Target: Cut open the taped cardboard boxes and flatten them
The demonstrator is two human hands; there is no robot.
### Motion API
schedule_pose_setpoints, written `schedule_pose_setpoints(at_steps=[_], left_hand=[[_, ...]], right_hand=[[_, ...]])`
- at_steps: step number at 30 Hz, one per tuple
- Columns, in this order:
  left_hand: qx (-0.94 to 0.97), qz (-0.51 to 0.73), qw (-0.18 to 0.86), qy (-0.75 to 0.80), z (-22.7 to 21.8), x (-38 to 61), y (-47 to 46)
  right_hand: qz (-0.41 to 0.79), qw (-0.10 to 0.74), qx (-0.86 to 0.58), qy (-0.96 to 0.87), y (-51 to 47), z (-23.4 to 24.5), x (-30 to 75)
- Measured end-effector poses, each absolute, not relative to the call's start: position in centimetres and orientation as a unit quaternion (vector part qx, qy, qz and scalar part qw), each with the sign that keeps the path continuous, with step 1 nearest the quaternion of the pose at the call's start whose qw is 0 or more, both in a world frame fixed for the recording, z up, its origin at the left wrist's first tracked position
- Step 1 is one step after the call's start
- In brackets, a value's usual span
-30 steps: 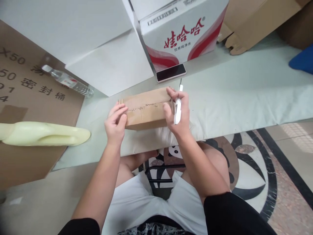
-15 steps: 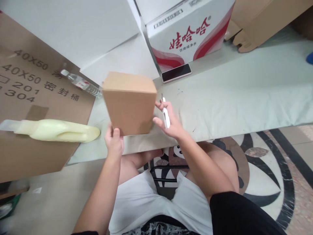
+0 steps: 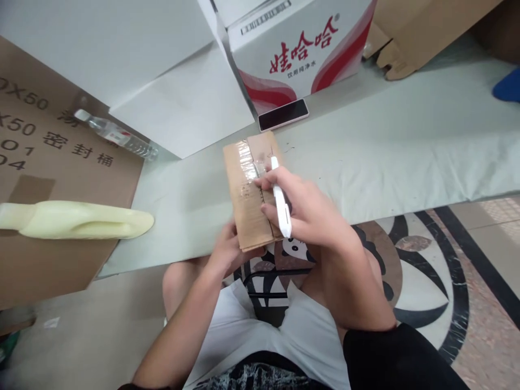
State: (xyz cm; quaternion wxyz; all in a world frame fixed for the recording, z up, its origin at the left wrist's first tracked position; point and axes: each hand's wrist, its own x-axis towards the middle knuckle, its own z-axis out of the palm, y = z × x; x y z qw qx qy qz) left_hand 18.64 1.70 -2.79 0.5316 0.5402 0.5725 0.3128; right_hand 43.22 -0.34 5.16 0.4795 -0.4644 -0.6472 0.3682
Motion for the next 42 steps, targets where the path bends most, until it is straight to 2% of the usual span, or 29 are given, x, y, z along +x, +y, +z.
schedule_pose_setpoints(at_steps=[4, 7, 10, 16, 21, 26, 29, 33, 38, 42], left_hand=[[0.645, 0.425, 0.303, 0.558, 2.3, 18.5, 7.2], [0.734, 0.428, 0.223, 0.478, 6.3, 21.4, 12.8], [0.788, 0.368, 0.237, 0.433, 7.7, 25.5, 17.4], [0.84, 0.169, 0.245, 0.453, 6.3, 28.6, 19.2], [0.854, 0.147, 0.29, 0.407, 7.1, 27.8, 18.4], [0.856, 0.122, 0.384, 0.323, 7.1, 27.3, 19.6], [0.844, 0.115, 0.407, 0.328, 6.9, 27.4, 19.9], [0.841, 0.11, 0.379, 0.371, 7.3, 27.9, 19.1], [0.857, 0.043, 0.278, 0.432, 8.5, 28.7, 17.8], [0.856, 0.046, 0.262, 0.443, 8.5, 29.0, 17.5]], right_hand=[[0.338, 0.461, -0.457, -0.682, -0.2, 5.5, 42.7], [0.324, 0.433, -0.454, -0.708, 0.0, 5.7, 41.8], [0.314, 0.415, -0.453, -0.724, 0.0, 5.6, 41.4], [0.289, 0.457, -0.459, -0.705, -0.6, 4.7, 41.2], [0.266, 0.481, -0.475, -0.688, -0.6, 4.8, 40.6], [0.262, 0.491, -0.519, -0.649, -0.9, 4.6, 40.5], [0.276, 0.508, -0.544, -0.609, -1.2, 4.5, 40.3], [0.289, 0.527, -0.548, -0.582, -1.7, 5.4, 39.9], [0.245, 0.465, -0.612, -0.591, -2.4, 7.1, 39.5], [0.25, 0.447, -0.624, -0.591, -2.5, 7.7, 38.9]])
